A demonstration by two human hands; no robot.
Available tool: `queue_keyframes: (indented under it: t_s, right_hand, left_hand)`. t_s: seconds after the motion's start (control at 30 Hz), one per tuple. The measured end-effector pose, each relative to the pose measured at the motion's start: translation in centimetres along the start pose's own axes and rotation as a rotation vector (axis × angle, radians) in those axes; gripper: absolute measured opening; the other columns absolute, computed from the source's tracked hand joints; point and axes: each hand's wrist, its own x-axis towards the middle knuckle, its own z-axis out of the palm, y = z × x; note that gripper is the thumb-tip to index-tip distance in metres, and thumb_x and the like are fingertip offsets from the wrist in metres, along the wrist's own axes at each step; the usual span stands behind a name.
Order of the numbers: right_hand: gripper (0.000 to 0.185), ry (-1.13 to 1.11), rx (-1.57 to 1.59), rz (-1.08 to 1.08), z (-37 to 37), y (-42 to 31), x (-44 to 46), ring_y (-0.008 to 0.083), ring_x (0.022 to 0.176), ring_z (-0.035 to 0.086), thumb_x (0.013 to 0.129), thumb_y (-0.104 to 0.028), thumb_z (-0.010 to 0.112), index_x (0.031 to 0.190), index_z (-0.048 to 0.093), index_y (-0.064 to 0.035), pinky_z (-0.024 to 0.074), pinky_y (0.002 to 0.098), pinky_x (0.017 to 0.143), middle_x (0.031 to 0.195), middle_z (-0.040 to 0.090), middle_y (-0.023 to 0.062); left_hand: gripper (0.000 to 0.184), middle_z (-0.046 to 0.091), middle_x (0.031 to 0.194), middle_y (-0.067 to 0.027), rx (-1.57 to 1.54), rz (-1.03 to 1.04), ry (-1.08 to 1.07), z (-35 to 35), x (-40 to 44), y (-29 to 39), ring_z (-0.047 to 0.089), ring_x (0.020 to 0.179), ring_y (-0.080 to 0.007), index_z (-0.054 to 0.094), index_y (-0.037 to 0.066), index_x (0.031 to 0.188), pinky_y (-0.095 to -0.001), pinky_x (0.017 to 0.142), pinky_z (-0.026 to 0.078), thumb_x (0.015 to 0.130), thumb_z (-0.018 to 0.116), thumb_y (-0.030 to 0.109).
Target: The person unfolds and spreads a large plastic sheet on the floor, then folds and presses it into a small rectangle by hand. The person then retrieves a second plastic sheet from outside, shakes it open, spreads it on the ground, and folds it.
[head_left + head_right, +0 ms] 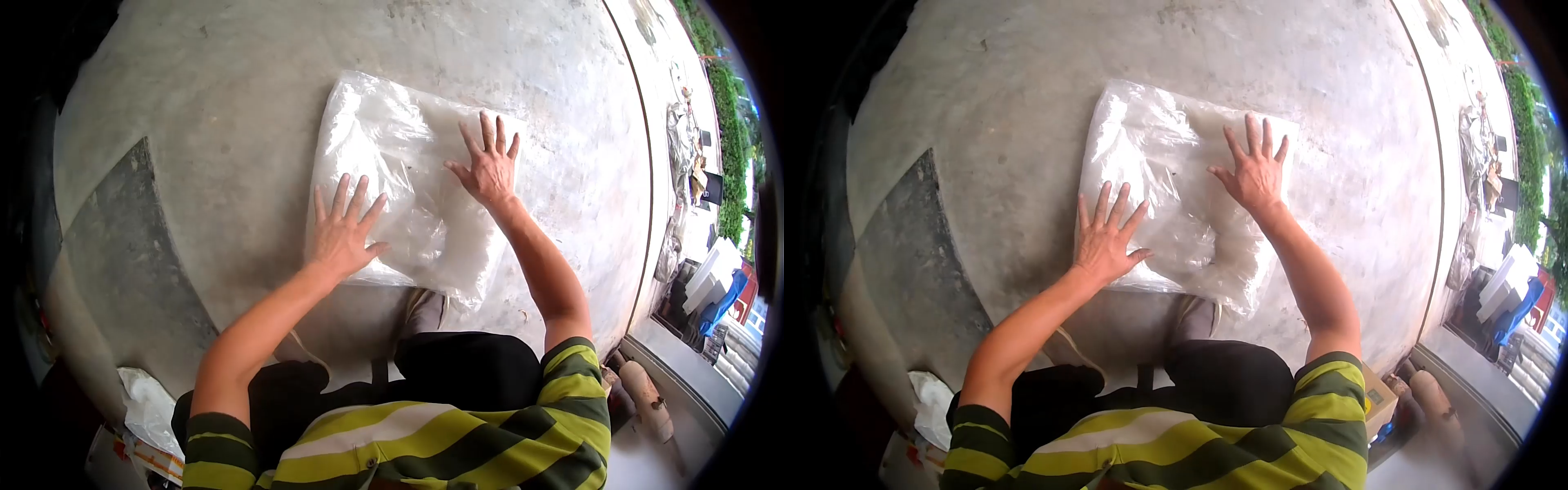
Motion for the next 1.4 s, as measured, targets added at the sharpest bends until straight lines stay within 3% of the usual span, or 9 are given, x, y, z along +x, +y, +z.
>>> queue_keyframes:
  t_s: [0.77,0.87,0.93,1.0,1.07,1.13,1.2,1.27,1.4]
  right_hand:
    - [0.068,-0.175,0.001,0.186,6.4,0.8,-1.4,0.0358,0.146,0.012,0.091,-0.057,0.046,0.15,0.028,-0.0295,0.0076,0.0602,0.115,0.159,0.018,0.0116]
    - [0.069,-0.114,0.101,0.213,6.3,2.3,-1.9,0.0364,0.146,0.012,0.09,-0.052,0.053,0.15,0.029,-0.0269,0.0088,0.0584,0.116,0.159,0.017,0.013]
    - [0.078,-0.039,0.164,0.363,5.0,3.5,-4.8,0.0335,0.147,0.012,0.086,-0.046,0.064,0.15,0.028,-0.0185,0.0102,0.0556,0.116,0.158,0.016,0.0163]
    - [0.087,-0.064,0.036,0.712,2.9,3.6,-7.9,0.0318,0.142,0.027,0.081,-0.049,0.069,0.149,0.031,-0.0104,0.0236,0.0446,0.115,0.152,0.031,0.0196]
    - [0.086,-0.246,0.524,1.052,4.4,5.8,-10.9,0.0372,0.121,0.053,0.077,-0.049,0.074,0.129,0.046,0.013,0.0413,0.0418,0.102,0.127,0.054,0.0306]
    - [0.079,-0.247,0.919,1.159,5.4,5.8,-13.2,0.0369,0.098,0.063,0.075,-0.047,0.077,0.114,0.056,0.018,0.0496,0.0385,0.087,0.1,0.066,0.0293]
    - [0.069,-0.356,1.055,1.132,3.8,4.6,-13.6,0.0337,0.094,0.063,0.078,-0.043,0.075,0.112,0.059,0.0149,0.0494,0.0384,0.084,0.096,0.067,0.0261]
    - [0.059,-0.477,1.19,1.107,4.0,4.1,-14.2,0.0304,0.09,0.064,0.081,-0.038,0.074,0.111,0.061,0.0118,0.0492,0.0383,0.08,0.092,0.069,0.023]
    - [0.028,-0.421,1.038,0.624,6.0,5.6,-15.5,0.0193,0.081,0.06,0.088,-0.016,0.065,0.113,0.066,-0.0026,0.0475,0.0307,0.071,0.085,0.067,0.01]
  left_hand:
    - [0.081,0.01,0.161,-0.0076,0.11,-0.053,-0.157,5.0,1.2,-3.4,0.003,0.147,-0.0346,0.027,0.037,0.15,-0.0728,0.108,0.002,0.08,0.054,0.068]
    - [0.079,0.02,0.157,-0.0117,0.053,-0.048,-0.143,4.0,1.0,-4.2,0.015,0.145,-0.0354,0.032,0.03,0.149,-0.0653,0.112,0.01,0.081,0.064,0.054]
    - [0.077,0.037,0.147,-0.0155,-0.248,-0.185,0.17,4.5,0.4,-6.5,0.031,0.136,-0.0367,0.04,0.018,0.144,-0.0537,0.112,0.023,0.078,0.075,0.035]
    - [0.068,0.046,0.137,-0.0219,-0.251,-0.441,0.447,2.9,0.6,-7.4,0.046,0.121,-0.04,0.046,0.004,0.134,-0.0466,0.103,0.037,0.076,0.077,0.022]
    - [0.066,0.052,0.13,-0.023,-0.394,-0.66,0.39,2.5,1.5,-8.3,0.051,0.118,-0.0372,0.046,0.0,0.132,-0.0441,0.1,0.041,0.077,0.077,0.019]
    - [0.059,0.058,0.122,-0.0236,-0.792,-0.884,0.187,5.0,3.0,-11.1,0.058,0.111,-0.035,0.049,-0.003,0.127,-0.0434,0.095,0.045,0.079,0.076,0.017]
    - [0.05,0.062,0.115,-0.0216,-0.831,-0.76,0.194,7.3,3.5,-13.7,0.063,0.104,-0.0292,0.052,-0.005,0.122,-0.04,0.087,0.049,0.081,0.074,0.014]
    - [0.043,0.064,0.111,-0.0198,-1.361,-0.686,-0.033,3.7,3.5,-12.7,0.064,0.097,-0.0238,0.054,-0.006,0.118,-0.0358,0.082,0.051,0.083,0.072,0.011]
    - [0.03,0.064,0.105,-0.0168,-1.384,-0.617,0.04,1.7,2.5,-11.9,0.062,0.092,-0.0192,0.055,-0.007,0.112,-0.0329,0.079,0.05,0.087,0.066,0.007]
